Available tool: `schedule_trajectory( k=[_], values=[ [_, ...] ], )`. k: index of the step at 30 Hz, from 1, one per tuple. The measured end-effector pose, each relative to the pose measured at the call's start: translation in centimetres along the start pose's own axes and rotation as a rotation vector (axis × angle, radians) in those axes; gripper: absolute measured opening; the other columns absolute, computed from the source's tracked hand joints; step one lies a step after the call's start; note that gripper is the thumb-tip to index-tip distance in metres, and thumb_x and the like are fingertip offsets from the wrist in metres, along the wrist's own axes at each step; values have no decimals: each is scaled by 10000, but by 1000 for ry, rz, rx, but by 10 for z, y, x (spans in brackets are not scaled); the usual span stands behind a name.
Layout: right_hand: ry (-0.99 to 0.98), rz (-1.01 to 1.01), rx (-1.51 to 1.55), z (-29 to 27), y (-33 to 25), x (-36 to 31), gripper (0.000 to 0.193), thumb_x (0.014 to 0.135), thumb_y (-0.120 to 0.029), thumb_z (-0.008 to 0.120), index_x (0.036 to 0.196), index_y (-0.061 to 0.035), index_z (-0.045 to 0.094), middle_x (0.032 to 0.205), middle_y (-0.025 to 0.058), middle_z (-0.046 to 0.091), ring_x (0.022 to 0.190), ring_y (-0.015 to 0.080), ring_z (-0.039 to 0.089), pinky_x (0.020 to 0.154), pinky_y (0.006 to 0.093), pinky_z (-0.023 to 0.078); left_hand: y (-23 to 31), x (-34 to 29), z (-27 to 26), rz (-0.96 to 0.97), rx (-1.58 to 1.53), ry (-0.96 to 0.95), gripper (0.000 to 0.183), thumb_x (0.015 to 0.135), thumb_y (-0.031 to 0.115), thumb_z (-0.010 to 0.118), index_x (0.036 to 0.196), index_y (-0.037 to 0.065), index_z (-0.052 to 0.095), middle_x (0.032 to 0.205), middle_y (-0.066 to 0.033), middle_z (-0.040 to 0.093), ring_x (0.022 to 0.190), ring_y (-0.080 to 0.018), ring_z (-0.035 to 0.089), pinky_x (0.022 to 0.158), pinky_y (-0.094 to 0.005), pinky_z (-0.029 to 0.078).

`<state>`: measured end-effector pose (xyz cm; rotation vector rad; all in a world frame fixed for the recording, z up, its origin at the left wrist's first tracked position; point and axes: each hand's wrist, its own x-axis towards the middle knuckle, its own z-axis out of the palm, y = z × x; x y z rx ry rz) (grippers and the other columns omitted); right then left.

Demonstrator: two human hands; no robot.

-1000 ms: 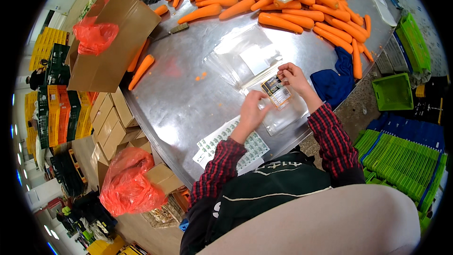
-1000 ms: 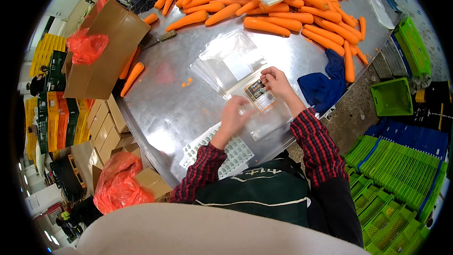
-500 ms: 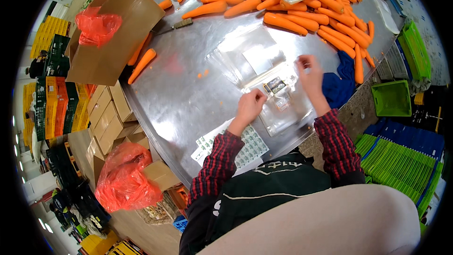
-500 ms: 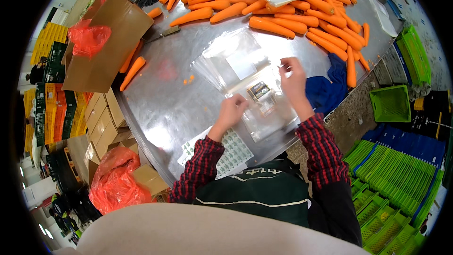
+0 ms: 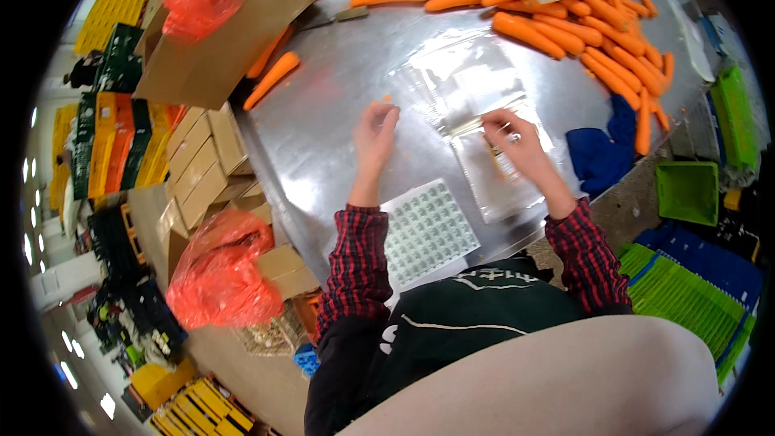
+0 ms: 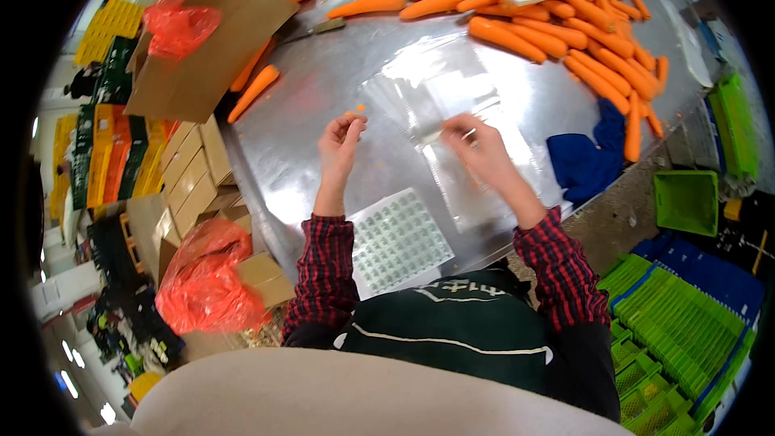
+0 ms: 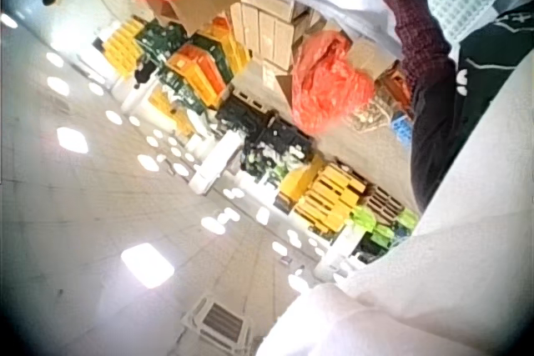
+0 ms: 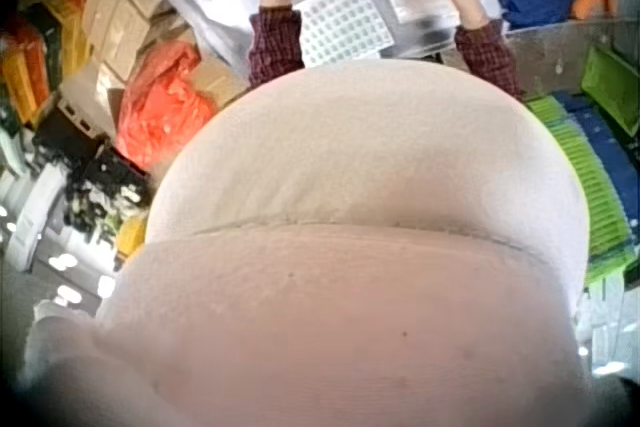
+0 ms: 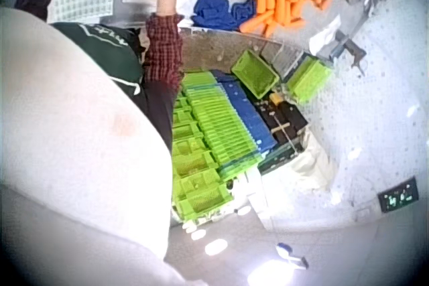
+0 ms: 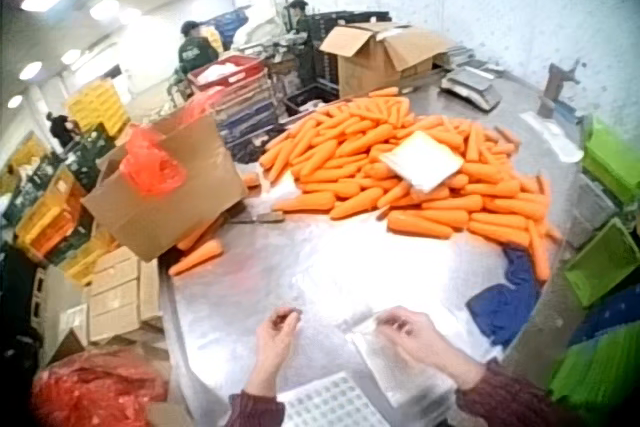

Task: The person stands at a stainless steel table in a commercial kitchen, repeatedly applying small stickers to clear plastic bags containing carrots. They peel each sticker from a sheet and press it onto the packaging, then move the labeled bag aside.

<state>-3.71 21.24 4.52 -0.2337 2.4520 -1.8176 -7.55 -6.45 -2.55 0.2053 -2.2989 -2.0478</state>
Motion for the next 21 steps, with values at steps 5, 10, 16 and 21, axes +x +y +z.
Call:
schedule_trajectory(
  k=[5,10,16,21],
  values=[
    [-290,-392,-494,130,30,-30,245,770,-203,738,942,-66,631,905,94,628,860,276,592,816,385,428,17,-57,-111,43,508,-270,487,781,196,758,1205,23,593,1083,-111,675,1013,-224,620,906,-363,465],
    [-469,-181,-351,133,35,-33,222,733,-201,748,834,-77,594,917,79,624,924,274,585,832,399,413,12,-119,-139,-128,483,-378,446,758,171,778,1147,9,634,1034,-83,683,972,-171,605,858,-317,467],
    [-303,-496,-309,119,-9,-22,245,734,-157,752,928,-78,625,870,31,611,886,255,568,840,386,397,27,-134,-111,-340,214,-299,182,886,147,684,888,-35,692,728,1,651,633,-40,522,579,-207,423],
    [-368,-649,-277,135,-48,-19,224,708,-149,754,883,-76,636,850,28,608,874,225,571,829,362,407,54,-133,-105,-330,222,-434,241,911,186,661,831,-41,683,697,3,634,616,-44,535,540,-217,424]
  ],
)
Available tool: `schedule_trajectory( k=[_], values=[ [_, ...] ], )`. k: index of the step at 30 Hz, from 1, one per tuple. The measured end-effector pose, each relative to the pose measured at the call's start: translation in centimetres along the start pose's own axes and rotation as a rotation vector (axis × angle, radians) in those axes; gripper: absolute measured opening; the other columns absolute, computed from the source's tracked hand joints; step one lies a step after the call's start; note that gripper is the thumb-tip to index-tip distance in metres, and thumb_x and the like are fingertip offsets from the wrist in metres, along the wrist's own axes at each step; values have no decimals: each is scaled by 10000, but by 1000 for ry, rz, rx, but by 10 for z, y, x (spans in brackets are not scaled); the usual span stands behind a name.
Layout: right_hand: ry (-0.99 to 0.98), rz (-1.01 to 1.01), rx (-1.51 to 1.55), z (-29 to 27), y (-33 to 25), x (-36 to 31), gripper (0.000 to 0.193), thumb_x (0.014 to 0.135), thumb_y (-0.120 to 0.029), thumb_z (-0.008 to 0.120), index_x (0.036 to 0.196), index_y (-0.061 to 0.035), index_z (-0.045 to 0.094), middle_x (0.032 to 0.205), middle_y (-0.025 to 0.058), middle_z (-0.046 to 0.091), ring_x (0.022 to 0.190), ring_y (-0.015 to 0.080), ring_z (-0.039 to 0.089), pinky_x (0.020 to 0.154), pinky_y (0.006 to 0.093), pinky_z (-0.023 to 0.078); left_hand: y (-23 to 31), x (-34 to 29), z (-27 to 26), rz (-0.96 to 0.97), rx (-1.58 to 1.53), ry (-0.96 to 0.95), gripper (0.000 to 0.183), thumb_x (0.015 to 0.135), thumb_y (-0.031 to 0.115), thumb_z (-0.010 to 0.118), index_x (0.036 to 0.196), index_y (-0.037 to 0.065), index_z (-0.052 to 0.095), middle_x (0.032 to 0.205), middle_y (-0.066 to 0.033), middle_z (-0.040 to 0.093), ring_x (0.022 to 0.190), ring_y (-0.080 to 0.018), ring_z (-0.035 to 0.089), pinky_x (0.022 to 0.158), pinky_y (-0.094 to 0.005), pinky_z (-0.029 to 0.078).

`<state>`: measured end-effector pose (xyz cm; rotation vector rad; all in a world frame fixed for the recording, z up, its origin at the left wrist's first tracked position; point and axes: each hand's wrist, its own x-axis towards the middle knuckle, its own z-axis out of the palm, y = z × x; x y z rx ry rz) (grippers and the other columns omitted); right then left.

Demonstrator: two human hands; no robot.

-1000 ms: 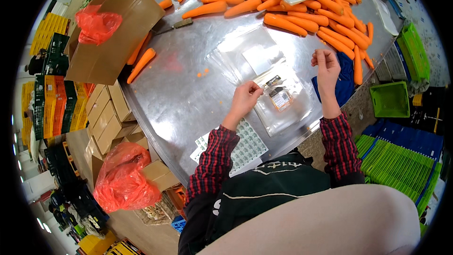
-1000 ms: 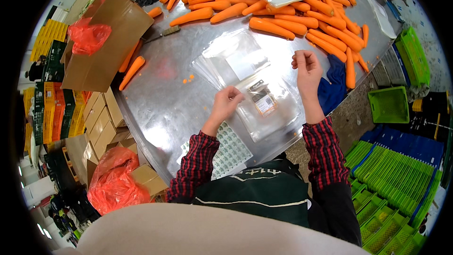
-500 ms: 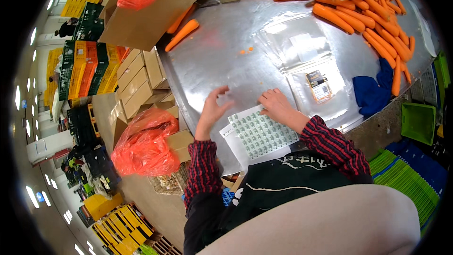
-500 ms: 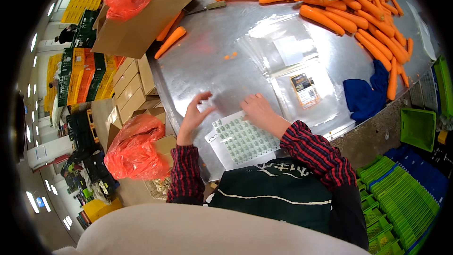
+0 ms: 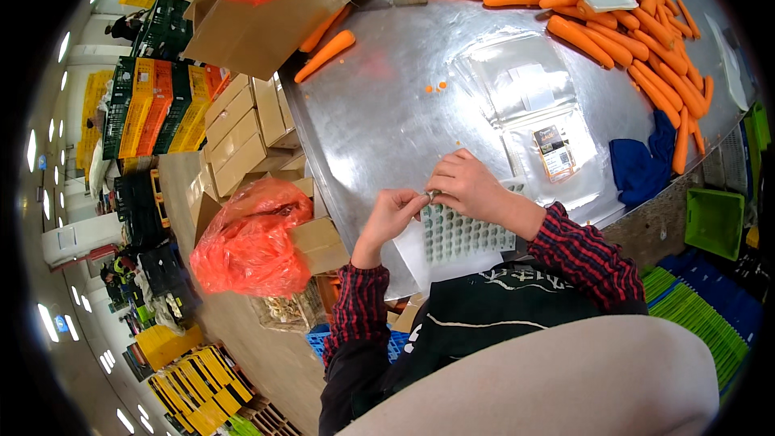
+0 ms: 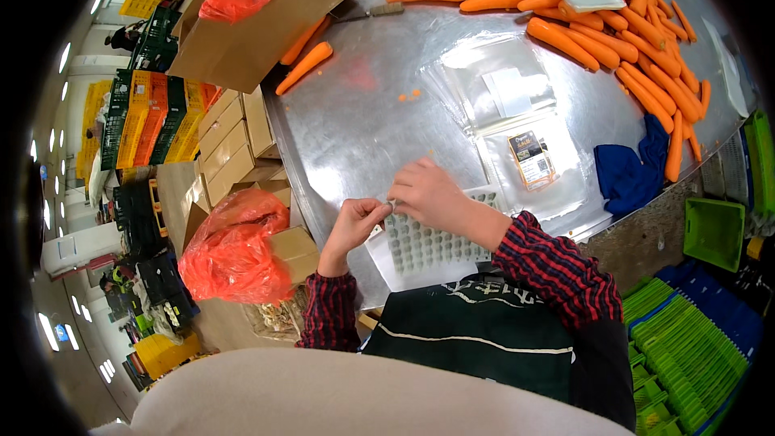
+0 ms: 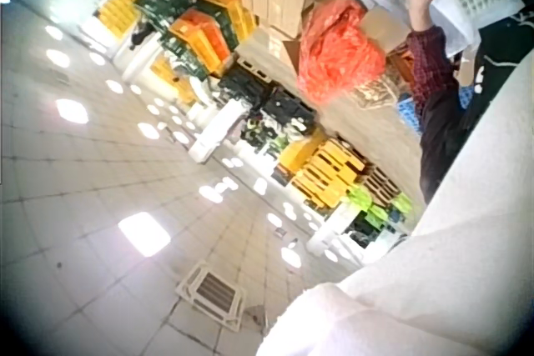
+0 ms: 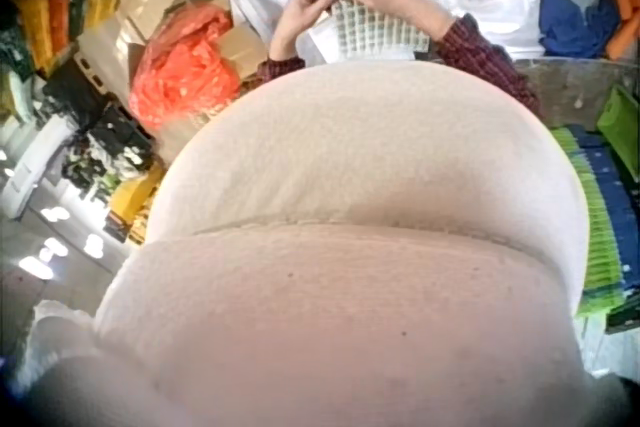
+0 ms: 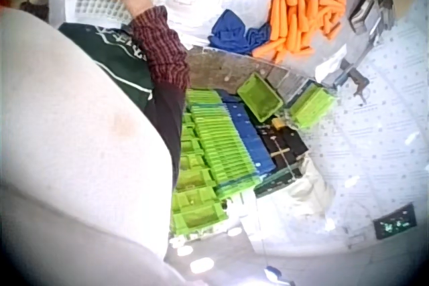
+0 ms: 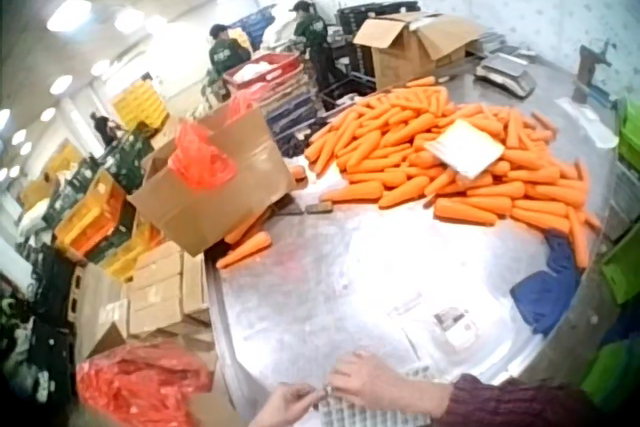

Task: The person stands at a stainless steel table in a commercial kitchen, repeatedly applying small stickers to clear plastic bags containing carrots. They peel each sticker from a sheet and press it onto the packaging, then move the labeled bag aside.

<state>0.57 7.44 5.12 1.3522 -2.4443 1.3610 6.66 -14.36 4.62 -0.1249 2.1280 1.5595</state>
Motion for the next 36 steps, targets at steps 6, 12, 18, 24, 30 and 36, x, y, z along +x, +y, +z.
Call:
schedule_trajectory(
  k=[6,12,18,24,30,36],
  values=[
    [121,-204,-216,16,4,-3,128,675,-150,668,738,-86,576,741,33,540,755,220,558,707,355,419,1,3,2,-134,-394,-5,290,944,211,619,812,-42,672,678,-15,602,607,-76,554,553,-220,464],
    [214,58,95,-3,3,-33,107,732,-114,696,783,-66,616,791,65,598,808,218,594,774,339,441,-36,5,-23,-314,-323,17,203,905,155,657,939,-43,681,791,-42,666,677,-90,623,618,-205,518],
    [671,920,5,-108,98,-147,225,762,-32,701,962,-17,600,788,62,675,700,144,623,656,285,493,-21,42,7,125,393,512,221,822,81,707,1008,-34,678,845,-138,709,741,-175,675,674,-288,535],
    [478,951,-43,-93,116,-146,265,751,-21,693,985,-20,567,766,81,669,698,187,635,676,310,487,41,117,164,665,428,66,282,704,138,782,953,76,665,965,-93,641,936,-293,609,773,-364,505],
    [547,866,-498,-100,118,-154,235,777,-37,683,972,-46,552,735,107,622,769,272,625,716,371,479,23,158,195,692,600,-88,293,666,182,768,922,90,660,918,-85,604,912,-304,564,777,-387,487],
    [1217,836,271,-138,126,-191,175,783,-103,744,878,-7,633,768,57,645,702,154,616,677,258,479,15,173,175,189,-7,4,123,822,134,694,915,63,658,839,-29,663,723,-155,610,628,-285,478]
  ],
)
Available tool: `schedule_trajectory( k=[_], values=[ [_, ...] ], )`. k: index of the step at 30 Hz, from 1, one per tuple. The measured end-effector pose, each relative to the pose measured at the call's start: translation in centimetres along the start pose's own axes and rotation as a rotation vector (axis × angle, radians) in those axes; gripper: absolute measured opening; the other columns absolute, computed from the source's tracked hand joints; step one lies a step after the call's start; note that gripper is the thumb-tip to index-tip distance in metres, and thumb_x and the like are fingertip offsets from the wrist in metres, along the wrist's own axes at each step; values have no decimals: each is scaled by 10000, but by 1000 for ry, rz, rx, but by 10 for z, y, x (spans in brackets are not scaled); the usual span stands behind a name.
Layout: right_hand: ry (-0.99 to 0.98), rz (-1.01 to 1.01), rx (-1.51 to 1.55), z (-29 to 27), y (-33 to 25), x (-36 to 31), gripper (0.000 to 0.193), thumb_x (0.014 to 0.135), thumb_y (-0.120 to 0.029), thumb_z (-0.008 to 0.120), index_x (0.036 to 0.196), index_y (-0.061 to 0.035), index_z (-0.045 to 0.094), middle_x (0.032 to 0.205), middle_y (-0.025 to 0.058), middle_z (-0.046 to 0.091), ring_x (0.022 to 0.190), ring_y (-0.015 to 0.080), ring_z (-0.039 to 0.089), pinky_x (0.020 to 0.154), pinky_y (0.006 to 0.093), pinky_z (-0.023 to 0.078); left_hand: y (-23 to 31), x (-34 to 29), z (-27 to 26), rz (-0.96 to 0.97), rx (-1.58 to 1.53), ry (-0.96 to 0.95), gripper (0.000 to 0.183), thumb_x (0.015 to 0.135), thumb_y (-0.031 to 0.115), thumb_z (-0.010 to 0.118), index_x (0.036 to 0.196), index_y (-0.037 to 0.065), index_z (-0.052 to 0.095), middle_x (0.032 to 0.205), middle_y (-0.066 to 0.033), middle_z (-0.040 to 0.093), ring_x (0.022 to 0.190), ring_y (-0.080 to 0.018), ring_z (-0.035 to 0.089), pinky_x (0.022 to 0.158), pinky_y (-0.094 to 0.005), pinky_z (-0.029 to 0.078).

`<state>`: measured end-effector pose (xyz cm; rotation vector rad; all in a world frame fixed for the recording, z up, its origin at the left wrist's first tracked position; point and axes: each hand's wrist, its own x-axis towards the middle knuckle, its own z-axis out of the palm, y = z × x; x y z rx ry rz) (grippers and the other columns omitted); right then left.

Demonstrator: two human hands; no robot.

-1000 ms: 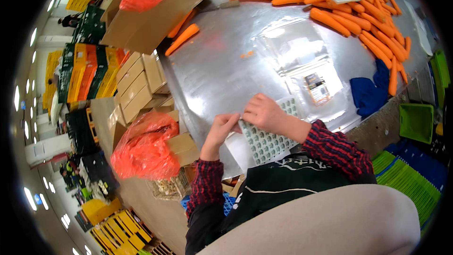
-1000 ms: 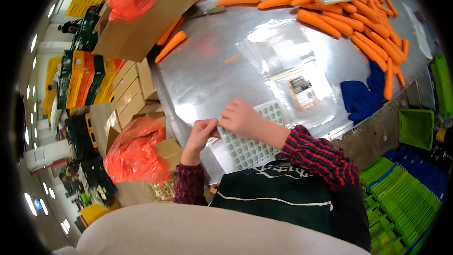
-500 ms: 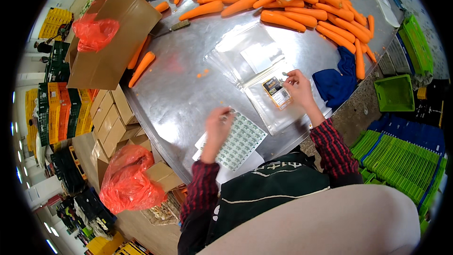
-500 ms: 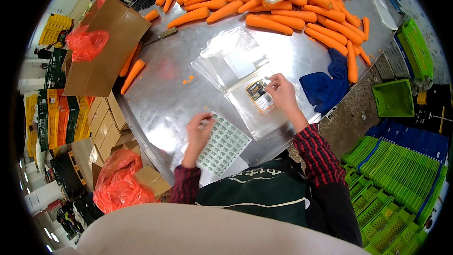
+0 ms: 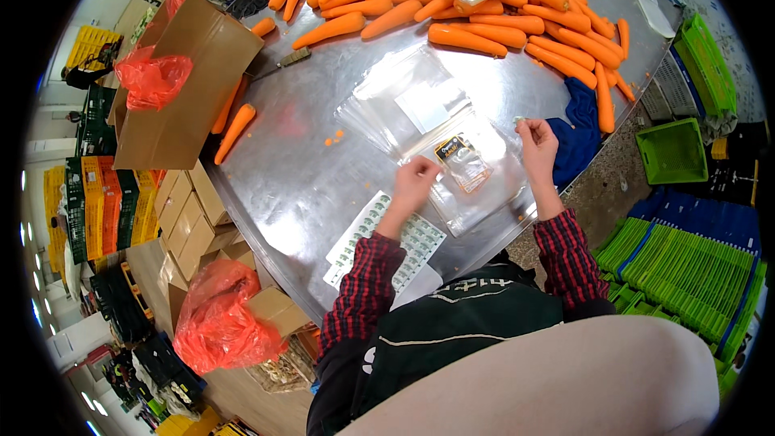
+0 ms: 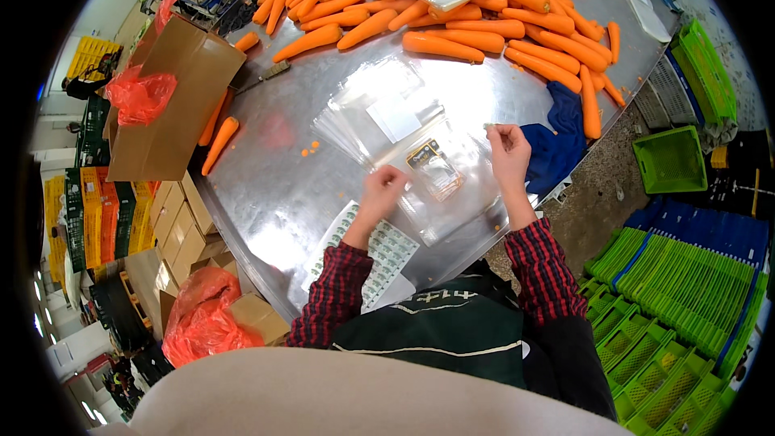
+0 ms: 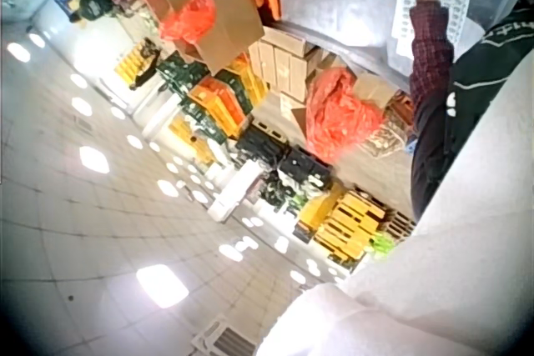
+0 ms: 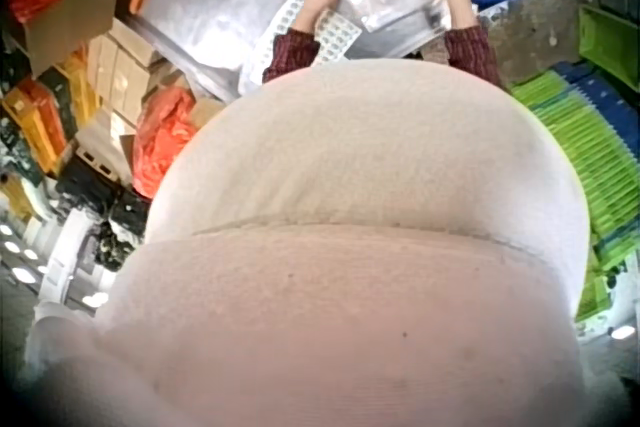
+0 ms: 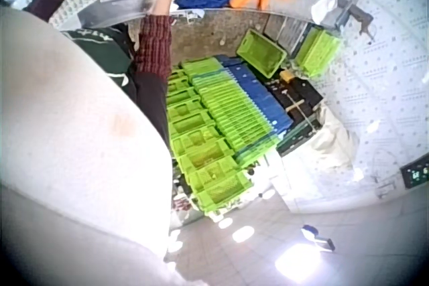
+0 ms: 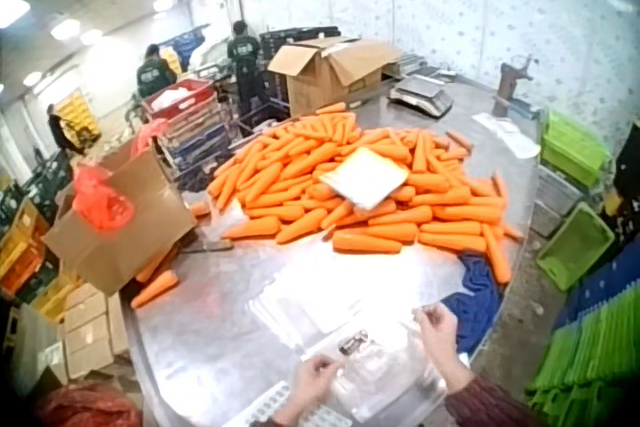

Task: The person stands at a stainless steel table in a commercial kitchen, repeatedly applying small stickers to clear plastic bags containing carrots. They peel each sticker from a sheet and press it onto the packaging, then move the labeled bag aside.

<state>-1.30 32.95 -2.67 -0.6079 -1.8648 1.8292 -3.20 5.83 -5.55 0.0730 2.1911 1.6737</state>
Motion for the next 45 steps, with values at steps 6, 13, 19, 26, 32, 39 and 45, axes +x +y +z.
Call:
schedule_trajectory(
  k=[6,13,19,26,32,39,45],
  values=[
    [-247,-190,-495,27,9,-31,126,735,-132,757,757,-30,687,858,87,656,813,234,623,736,350,478,27,-4,-15,134,-148,465,93,864,111,678,909,44,632,844,3,657,714,-67,584,594,-218,447],
    [-318,-286,-878,47,8,-37,150,709,-146,741,649,-59,635,867,77,601,901,278,570,773,412,426,29,-25,20,427,564,-69,251,662,167,804,816,65,634,948,-70,585,922,-271,557,770,-370,476],
    [-360,-228,-881,42,10,-26,195,703,-140,769,763,-42,611,847,96,584,846,285,578,739,396,462,22,-19,19,404,576,-129,250,625,179,821,763,79,637,972,-74,584,941,-292,551,819,-382,469],
    [-339,-342,-833,44,8,-24,358,667,-187,823,852,-50,549,829,123,583,767,308,583,673,399,468,30,-22,22,418,610,-93,219,635,175,812,765,86,660,953,-62,591,916,-295,548,800,-391,462],
    [-336,2,-691,28,7,-1,341,670,-209,828,854,-43,594,798,111,612,736,295,599,647,394,469,21,-20,23,434,572,-92,196,663,148,787,791,66,663,932,-88,600,905,-304,545,810,-400,456],
    [30,-530,-1316,-105,-35,32,362,717,-282,809,940,-62,629,870,90,611,879,292,582,783,436,440,13,-3,2,118,75,-68,121,883,137,627,897,16,623,844,-100,690,755,-196,645,611,-301,489],
    [-270,-305,-1173,-167,6,40,271,749,-207,768,821,-27,579,811,102,560,827,294,563,725,425,423,27,24,-40,-176,-488,106,176,943,149,579,977,-23,594,890,-146,703,732,-172,674,601,-262,527]
  ],
)
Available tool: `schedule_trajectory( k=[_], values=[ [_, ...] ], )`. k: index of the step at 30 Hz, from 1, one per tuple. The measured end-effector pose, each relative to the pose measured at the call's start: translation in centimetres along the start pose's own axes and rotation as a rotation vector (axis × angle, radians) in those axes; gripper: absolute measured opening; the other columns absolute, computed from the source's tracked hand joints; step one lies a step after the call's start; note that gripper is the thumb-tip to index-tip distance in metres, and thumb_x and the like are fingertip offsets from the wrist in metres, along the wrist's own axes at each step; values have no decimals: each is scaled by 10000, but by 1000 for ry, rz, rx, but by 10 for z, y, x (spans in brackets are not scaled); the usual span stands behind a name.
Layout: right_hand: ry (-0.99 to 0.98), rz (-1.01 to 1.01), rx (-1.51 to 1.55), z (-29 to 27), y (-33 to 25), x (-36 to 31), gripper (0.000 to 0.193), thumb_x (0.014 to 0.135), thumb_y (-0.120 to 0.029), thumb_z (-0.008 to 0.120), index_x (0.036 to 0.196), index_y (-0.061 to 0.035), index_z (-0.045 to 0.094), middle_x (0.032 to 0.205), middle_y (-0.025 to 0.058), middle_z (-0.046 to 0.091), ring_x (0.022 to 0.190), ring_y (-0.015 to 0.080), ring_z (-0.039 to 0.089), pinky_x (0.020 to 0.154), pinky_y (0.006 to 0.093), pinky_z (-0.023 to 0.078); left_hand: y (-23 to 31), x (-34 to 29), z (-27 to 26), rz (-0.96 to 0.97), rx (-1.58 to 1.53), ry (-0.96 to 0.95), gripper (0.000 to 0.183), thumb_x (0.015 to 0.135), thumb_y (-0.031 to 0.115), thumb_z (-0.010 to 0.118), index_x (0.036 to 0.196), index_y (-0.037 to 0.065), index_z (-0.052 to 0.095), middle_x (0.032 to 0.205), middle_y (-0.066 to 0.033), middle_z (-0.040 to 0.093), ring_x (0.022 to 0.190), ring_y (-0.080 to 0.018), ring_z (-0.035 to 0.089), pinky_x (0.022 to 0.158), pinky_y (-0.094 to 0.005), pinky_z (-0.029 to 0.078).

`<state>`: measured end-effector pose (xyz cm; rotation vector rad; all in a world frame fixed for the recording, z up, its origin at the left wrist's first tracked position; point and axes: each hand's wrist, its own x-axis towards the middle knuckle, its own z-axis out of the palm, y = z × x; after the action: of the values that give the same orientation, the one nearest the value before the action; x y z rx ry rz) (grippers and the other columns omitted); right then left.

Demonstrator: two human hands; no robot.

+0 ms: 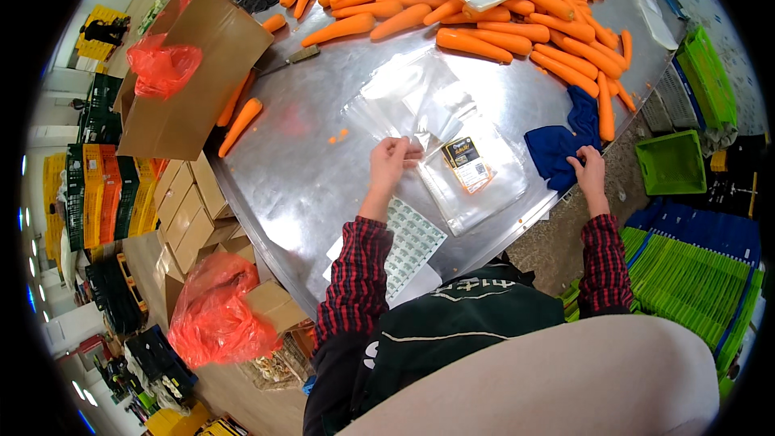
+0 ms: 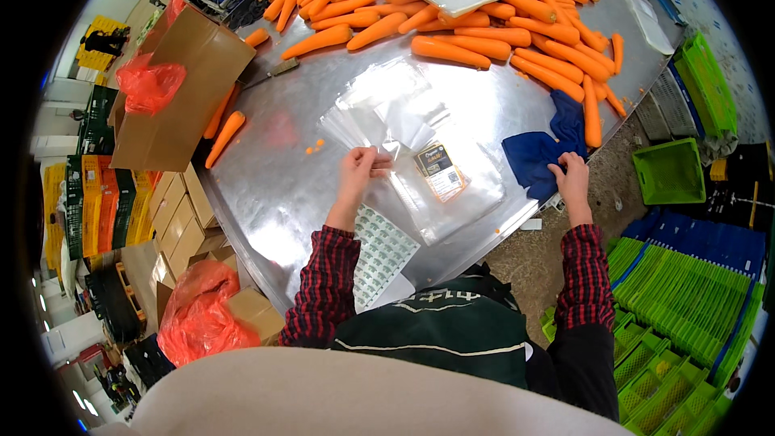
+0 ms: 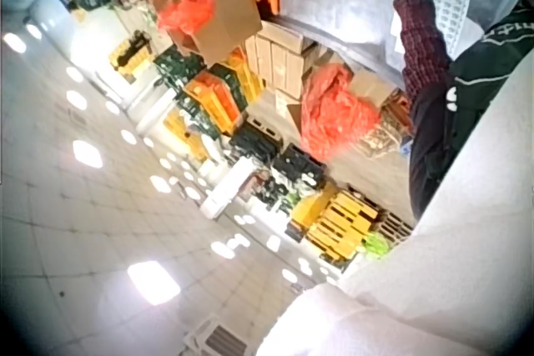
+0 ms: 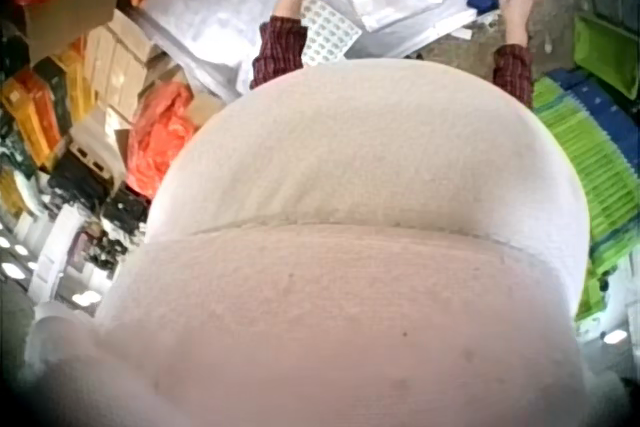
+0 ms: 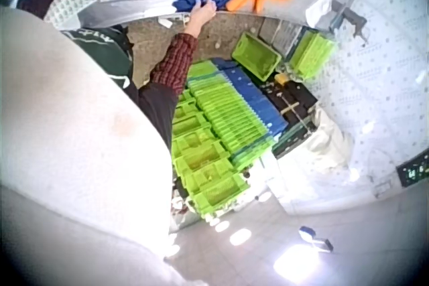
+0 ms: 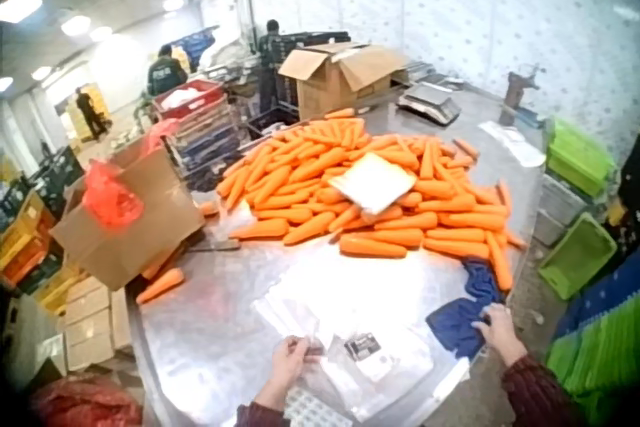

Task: The person stands at a stainless steel table in a commercial kitchen, repeatedly applying small stickers to clear plastic bags containing carrots. They peel each sticker from a sheet and press it onto the packaging, then move the labeled bag aside.

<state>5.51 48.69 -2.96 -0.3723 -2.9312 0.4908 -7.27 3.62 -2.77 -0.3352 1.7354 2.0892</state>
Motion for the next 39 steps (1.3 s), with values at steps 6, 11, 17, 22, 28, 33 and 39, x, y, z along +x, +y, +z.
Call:
schedule_trajectory(
  k=[6,11,17,22,28,33,39],
  values=[
    [151,-64,157,-27,-19,6,248,786,-120,735,989,0,656,930,130,634,888,293,611,811,380,489,7,-74,-119,412,984,127,336,782,197,761,1010,-16,635,886,-98,688,784,-197,642,702,-329,511],
    [-189,-192,553,-10,-168,11,398,750,-122,768,1109,-10,636,1123,120,636,1047,241,600,909,331,468,2,-114,-134,304,1101,-23,147,728,134,758,776,13,689,744,-110,659,707,-236,611,656,-362,479],
    [-459,-658,696,30,-324,-20,419,766,-222,758,1115,-50,603,1010,161,633,933,343,607,805,381,485,68,-122,-94,280,1099,-244,141,793,111,703,836,-20,674,760,-125,670,682,-242,616,654,-340,480],
    [-551,-448,807,39,-324,-23,155,832,-130,697,860,1,618,651,119,606,547,251,570,546,317,445,92,-132,-94,185,875,-251,173,837,146,690,862,-24,668,722,-95,659,675,-156,604,645,-294,477],
    [-420,-682,641,13,-316,-14,164,808,-186,712,855,-45,644,736,104,616,671,276,589,585,354,464,97,-118,-103,0,848,-495,218,875,173,669,850,-43,671,637,-8,604,594,-56,509,539,-258,431],
    [-321,-909,607,-6,-333,-7,245,726,-166,759,925,-58,664,849,64,609,815,246,606,667,329,492,115,-108,-92,-67,878,-649,240,889,194,658,843,-41,674,598,2,564,571,-56,472,516,-268,407],
    [-329,-935,578,0,-334,-21,198,709,-113,740,873,-58,644,827,44,587,769,230,604,609,320,499,119,-88,-89,-136,928,-805,277,865,218,657,785,-48,654,588,-20,562,557,-85,477,516,-287,404]
  ],
)
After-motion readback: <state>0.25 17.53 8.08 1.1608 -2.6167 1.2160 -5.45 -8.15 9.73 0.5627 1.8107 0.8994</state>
